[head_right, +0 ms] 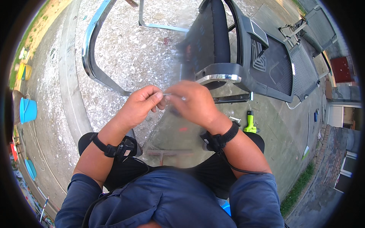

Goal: The person walks outside and flips a black office chair upside down. They use a screwdriver to remove a screw from the chair's metal frame, then use a sanding block to smooth the metal surface. Finally, they reattach the screw and flip the chair back upright.

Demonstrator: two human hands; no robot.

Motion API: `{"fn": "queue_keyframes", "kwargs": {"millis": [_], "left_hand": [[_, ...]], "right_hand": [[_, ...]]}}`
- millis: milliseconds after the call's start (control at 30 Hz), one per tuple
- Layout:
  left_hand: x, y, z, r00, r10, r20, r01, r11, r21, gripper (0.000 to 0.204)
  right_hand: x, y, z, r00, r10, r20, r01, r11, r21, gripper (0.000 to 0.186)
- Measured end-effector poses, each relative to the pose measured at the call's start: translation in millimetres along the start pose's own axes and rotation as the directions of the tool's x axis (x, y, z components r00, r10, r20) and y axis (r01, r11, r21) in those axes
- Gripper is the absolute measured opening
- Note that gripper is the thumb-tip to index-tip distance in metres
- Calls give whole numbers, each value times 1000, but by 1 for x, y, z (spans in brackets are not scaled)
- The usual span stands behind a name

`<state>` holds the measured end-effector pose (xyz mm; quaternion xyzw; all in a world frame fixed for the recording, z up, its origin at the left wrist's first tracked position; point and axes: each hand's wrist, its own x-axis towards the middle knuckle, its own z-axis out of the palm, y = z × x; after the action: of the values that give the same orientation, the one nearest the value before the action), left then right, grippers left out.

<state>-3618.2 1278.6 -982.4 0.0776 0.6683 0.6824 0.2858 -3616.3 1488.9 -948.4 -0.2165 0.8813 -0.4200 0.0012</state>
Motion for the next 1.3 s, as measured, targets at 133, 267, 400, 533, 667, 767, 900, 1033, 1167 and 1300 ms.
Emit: {"fn": "queue_keyframes", "kwargs": {"millis": [133, 267, 400, 533, 667, 767, 900, 1033, 1167, 1300], "left_hand": [[1, -2, 0, 999, 36, -21, -35, 999, 33, 17], [2, -4, 0, 998, 63, -26, -63, 997, 35, 13], [1, -1, 3, 989, 135, -59, -138, 989, -48, 16], [1, -3, 3, 984, 167, -65, -169, 986, -16, 21], [-1, 1, 3, 986, 151, -65, -153, 988, -24, 21], [-2, 5, 3, 987, 146, -64, -149, 988, -47, 21], [-1, 3, 4, 987, 139, -86, -148, 983, -110, 19], [-2, 4, 3, 988, 140, -64, -143, 988, -52, 21], [0, -1, 4, 992, 113, -48, -112, 994, 12, 18], [-1, -2, 2, 1000, 10, -19, -4, 963, 270, 14]], "right_hand": [[0, 3, 1, 1000, 0, 7, 0, 1000, -20, 12], [-1, 1, -3, 998, 26, 56, -23, 998, -57, 12], [-1, 4, -2, 999, 37, 36, -37, 999, -2, 13], [-2, 5, -1, 997, 72, 14, -73, 993, 93, 14], [-2, 4, -1, 996, 88, 11, -89, 985, 146, 16], [-2, 3, -3, 994, 107, 27, -110, 983, 149, 14], [-3, 3, -3, 991, 128, 41, -133, 973, 187, 15], [-3, 4, -2, 991, 132, 37, -137, 965, 224, 17], [-3, 6, -2, 986, 148, 78, -160, 969, 187, 17], [-8, 16, 1, 971, 116, 207, -116, 993, -9, 17]]}}
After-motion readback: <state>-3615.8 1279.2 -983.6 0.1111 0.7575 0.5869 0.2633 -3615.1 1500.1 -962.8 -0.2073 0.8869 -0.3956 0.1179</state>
